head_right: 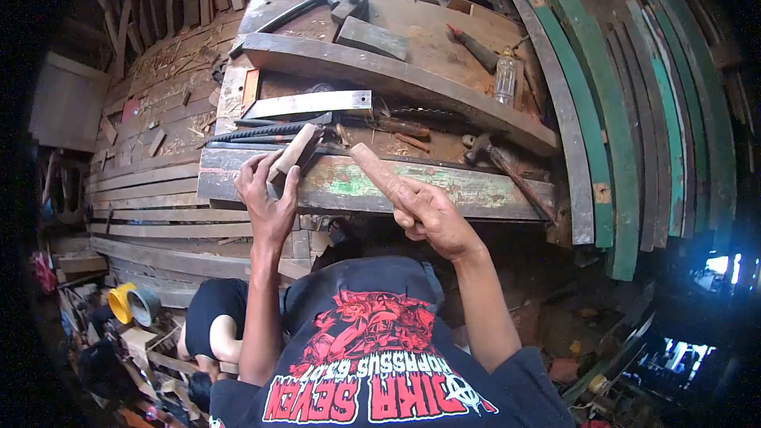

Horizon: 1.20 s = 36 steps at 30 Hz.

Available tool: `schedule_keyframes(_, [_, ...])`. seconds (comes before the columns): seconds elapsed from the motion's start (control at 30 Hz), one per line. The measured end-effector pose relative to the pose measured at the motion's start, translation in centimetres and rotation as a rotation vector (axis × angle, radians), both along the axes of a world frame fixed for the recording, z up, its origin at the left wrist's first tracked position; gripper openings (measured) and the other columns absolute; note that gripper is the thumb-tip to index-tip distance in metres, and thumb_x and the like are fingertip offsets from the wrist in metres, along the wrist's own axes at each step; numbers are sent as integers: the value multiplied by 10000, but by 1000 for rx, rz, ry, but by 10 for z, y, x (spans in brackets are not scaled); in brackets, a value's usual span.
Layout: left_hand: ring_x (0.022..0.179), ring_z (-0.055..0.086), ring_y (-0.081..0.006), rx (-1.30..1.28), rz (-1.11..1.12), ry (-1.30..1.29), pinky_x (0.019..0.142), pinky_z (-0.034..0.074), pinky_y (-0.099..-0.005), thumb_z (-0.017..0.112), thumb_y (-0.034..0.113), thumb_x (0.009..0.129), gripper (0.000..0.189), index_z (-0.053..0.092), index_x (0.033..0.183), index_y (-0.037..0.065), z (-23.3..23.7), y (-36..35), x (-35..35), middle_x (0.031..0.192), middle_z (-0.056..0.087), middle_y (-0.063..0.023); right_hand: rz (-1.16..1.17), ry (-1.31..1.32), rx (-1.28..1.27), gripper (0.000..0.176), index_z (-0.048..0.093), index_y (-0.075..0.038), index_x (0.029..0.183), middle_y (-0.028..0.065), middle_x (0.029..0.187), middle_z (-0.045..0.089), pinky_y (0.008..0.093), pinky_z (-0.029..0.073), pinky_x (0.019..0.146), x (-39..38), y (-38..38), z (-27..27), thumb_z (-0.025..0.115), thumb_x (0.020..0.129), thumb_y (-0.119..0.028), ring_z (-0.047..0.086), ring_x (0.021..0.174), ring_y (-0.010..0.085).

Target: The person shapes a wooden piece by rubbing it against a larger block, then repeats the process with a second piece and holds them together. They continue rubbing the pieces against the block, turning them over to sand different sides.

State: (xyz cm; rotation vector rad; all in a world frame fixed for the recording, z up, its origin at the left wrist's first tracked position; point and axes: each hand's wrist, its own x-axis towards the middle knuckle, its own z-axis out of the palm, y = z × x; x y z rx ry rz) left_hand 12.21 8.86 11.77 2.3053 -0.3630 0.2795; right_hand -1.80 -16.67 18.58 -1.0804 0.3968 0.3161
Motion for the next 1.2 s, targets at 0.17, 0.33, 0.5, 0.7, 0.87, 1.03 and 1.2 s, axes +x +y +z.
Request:
schedule_keyframes(0.17, [1155,665,-215,-530,-248,466,1044,520,-364,738,152,1004,401,648,1371,17,40,-52,-28,1267,686,-123,-101,72,91,399,544,-51,1377,-34,740,497,179,277,487,-3,-3,-2,504,1142,-370,329,554,10])
schedule_keyframes(0.33, [1188,664,-175,-798,-365,812,1019,555,-332,598,229,1112,499,492,1560,35,47,-87,-36,1360,636,-116,-29,58,-2,366,631,-48,1261,-17,747,575,176,285,471,5,-26,-5,558,1122,-379,358,539,1])
schedule_keyframes(0.5, [1138,705,-196,-869,-376,840,1044,577,-361,628,100,1079,440,519,1492,-5,53,-106,-33,1240,701,-131,-49,5,-158,350,744,-1,1173,65,843,755,182,392,481,16,-66,-6,662,1074,-326,522,543,19])
schedule_keyframes(0.7, [1127,736,-258,-960,-253,947,1036,595,-384,592,103,1094,393,542,1458,-37,50,-124,-27,1242,702,-179,-56,-15,-111,462,695,18,1269,141,992,797,207,557,564,25,-108,-11,602,1100,-401,700,671,84])
schedule_keyframes(0.87, [1085,759,-292,-957,-179,939,992,625,-380,578,116,1102,382,564,1431,-77,53,-143,-20,1230,711,-214,-115,-10,-63,507,681,45,1270,171,1063,784,245,614,618,31,-128,-19,568,1112,-423,773,778,165])
schedule_keyframes(1.03, [1081,756,-267,-889,-153,885,983,631,-370,613,105,1085,352,616,1381,-85,50,-146,-15,1231,716,-200,-172,9,-96,415,688,34,1274,145,1092,777,273,633,667,36,-140,-21,628,1093,-335,786,880,203])
schedule_keyframes(1.2, [1050,738,-184,-861,-100,869,964,619,-311,670,103,1055,324,669,1324,-77,43,-142,-14,1210,731,-160,-224,27,-114,340,703,35,1239,129,1078,773,285,645,711,40,-143,-25,692,1061,-255,785,896,205])
